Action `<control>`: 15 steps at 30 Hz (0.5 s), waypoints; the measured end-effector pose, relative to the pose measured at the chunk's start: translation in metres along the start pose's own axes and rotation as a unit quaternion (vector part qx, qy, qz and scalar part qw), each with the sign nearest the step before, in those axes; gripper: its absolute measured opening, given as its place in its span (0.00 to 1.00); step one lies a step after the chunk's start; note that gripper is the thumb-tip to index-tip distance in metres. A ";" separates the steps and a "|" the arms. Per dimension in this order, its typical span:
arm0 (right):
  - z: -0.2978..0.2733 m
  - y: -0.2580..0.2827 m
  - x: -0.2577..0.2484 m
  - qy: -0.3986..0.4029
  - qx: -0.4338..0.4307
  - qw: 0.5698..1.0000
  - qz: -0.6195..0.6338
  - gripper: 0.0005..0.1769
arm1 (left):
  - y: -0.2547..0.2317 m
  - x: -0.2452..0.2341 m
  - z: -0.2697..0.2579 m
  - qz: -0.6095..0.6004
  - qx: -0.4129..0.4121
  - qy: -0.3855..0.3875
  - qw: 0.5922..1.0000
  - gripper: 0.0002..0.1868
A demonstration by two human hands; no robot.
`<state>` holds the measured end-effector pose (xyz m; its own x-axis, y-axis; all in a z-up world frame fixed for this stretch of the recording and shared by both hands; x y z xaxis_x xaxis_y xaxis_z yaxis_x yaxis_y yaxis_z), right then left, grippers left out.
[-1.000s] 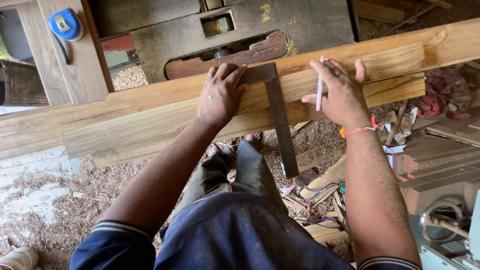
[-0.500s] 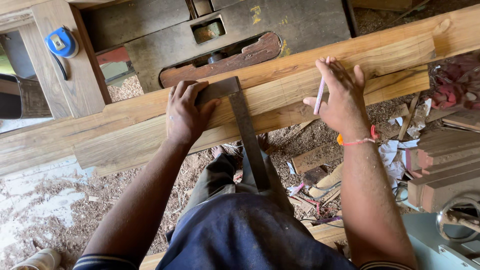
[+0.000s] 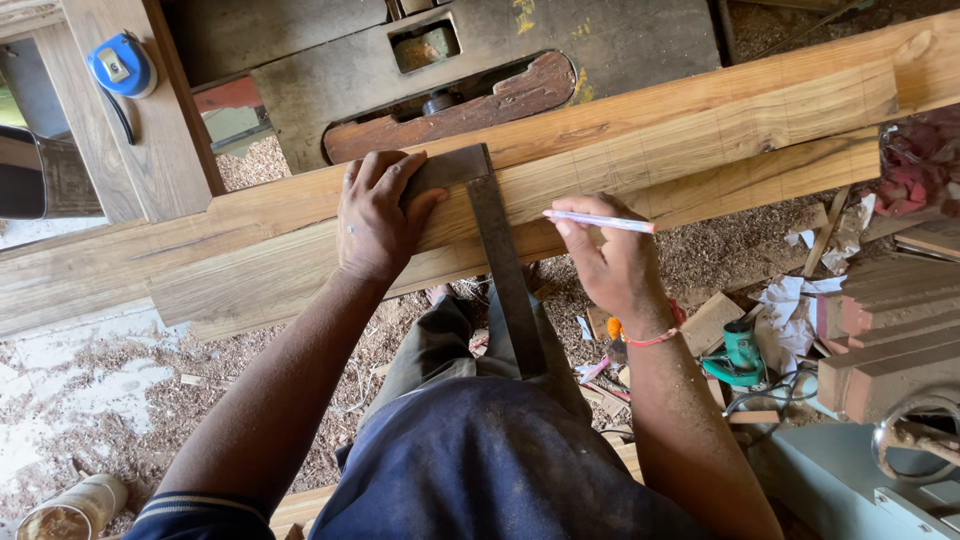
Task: The person uses a square tool and a pencil to mark lines on wood pieces, handling and aligning the wood to ensure precision.
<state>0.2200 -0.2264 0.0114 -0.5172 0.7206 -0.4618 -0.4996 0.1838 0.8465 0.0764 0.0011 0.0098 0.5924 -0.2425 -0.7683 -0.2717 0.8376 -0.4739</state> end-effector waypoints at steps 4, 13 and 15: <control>0.003 0.009 0.013 0.028 0.040 0.999 -0.008 0.09 | 0.001 0.001 -0.001 -0.004 -0.008 0.006 1.000 0.25; 0.010 0.022 0.024 0.035 -0.017 0.999 -0.033 0.05 | -0.002 -0.002 0.000 -0.009 -0.009 -0.002 1.000 0.25; 0.011 0.024 0.026 0.038 -0.035 0.997 -0.056 0.05 | -0.003 -0.002 0.000 -0.008 -0.007 -0.003 1.000 0.24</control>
<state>0.2021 -0.1956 0.0227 -0.5056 0.6447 -0.5733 -0.6035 0.2105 0.7690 0.0759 -0.0007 0.0127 0.6009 -0.2535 -0.7580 -0.2729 0.8263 -0.4927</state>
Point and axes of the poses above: each hand's wrist, its own z-axis towards the middle knuckle, its own x-axis out of the palm, y = z × x, the point moved 6 cm from there along z, towards the middle knuckle, and after that the axes turned 8 degrees about -y, right-handed, at the moved point
